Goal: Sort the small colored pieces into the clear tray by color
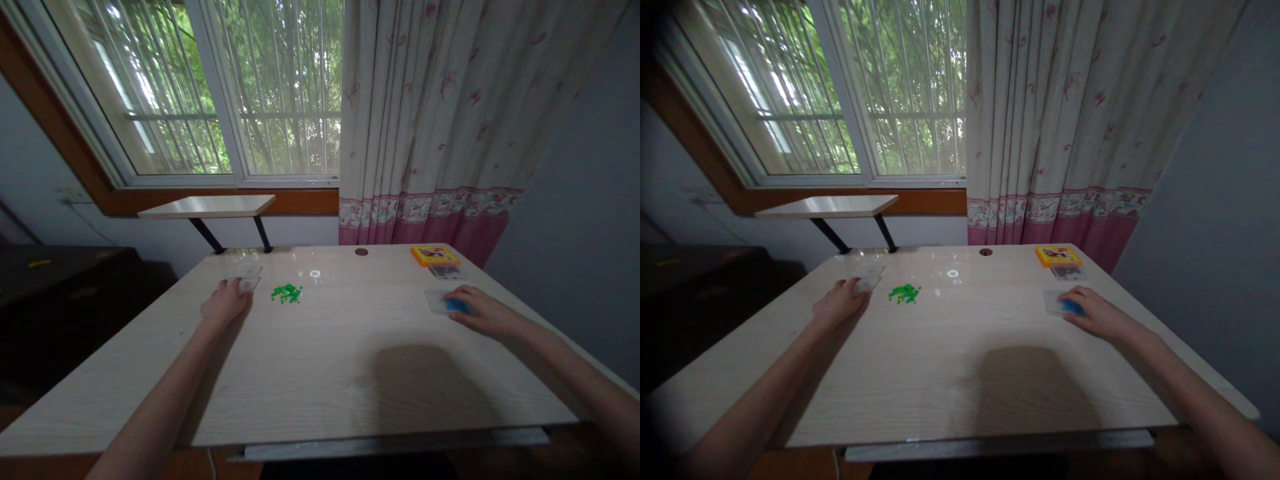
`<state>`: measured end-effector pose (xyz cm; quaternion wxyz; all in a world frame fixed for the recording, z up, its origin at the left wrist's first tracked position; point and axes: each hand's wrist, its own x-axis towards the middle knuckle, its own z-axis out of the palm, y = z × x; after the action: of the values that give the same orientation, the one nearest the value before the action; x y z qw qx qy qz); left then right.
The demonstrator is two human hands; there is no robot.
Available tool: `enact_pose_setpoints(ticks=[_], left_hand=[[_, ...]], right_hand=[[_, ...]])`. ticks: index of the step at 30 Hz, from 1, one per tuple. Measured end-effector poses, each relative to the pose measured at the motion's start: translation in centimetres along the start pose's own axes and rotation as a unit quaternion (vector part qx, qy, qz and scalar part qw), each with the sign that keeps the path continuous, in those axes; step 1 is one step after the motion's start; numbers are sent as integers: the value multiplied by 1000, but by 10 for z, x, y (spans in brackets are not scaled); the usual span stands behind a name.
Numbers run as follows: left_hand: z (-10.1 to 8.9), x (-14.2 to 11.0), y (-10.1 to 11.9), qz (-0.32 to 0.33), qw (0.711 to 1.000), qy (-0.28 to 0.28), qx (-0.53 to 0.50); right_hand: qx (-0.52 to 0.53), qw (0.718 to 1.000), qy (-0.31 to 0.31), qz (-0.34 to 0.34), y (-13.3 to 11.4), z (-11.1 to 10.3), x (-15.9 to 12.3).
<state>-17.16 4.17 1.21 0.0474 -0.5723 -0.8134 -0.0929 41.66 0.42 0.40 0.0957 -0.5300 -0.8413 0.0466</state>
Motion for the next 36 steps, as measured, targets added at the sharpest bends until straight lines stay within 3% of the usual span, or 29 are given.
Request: enact_pose_setpoints(ticks=[5, 8, 10, 13, 17, 22, 26, 28, 33, 36], left_hand=[[-5, -11, 7, 6, 994, 103, 21], [-13, -10, 15, 26, 989, 143, 1], [-17, -5, 22, 52, 989, 135, -32], [-16, 0, 35, 154, 978, 97, -103], [0, -11, 50, 318, 920, 62, -220], [12, -31, 56, 352, 883, 62, -305], [15, -30, 58, 353, 873, 101, -322], [17, -27, 57, 341, 880, 124, -305], [19, -24, 56, 343, 904, 140, -213], [18, -25, 58, 328, 916, 142, -185]], right_hand=[[13, 998, -50, 35, -3, -11, 22], [35, 997, -59, 26, -22, -16, 50], [102, 994, 1, -32, -48, -15, 75], [257, 957, 60, -120, -99, -1, 118], [353, 908, 96, -204, -175, 26, 166], [398, 871, 138, -254, -248, 54, 200], [431, 852, 129, -267, -275, 77, 209], [431, 857, 127, -251, -281, 88, 209], [342, 922, 112, -143, -289, 103, 204], [299, 943, 101, -105, -291, 105, 203]])
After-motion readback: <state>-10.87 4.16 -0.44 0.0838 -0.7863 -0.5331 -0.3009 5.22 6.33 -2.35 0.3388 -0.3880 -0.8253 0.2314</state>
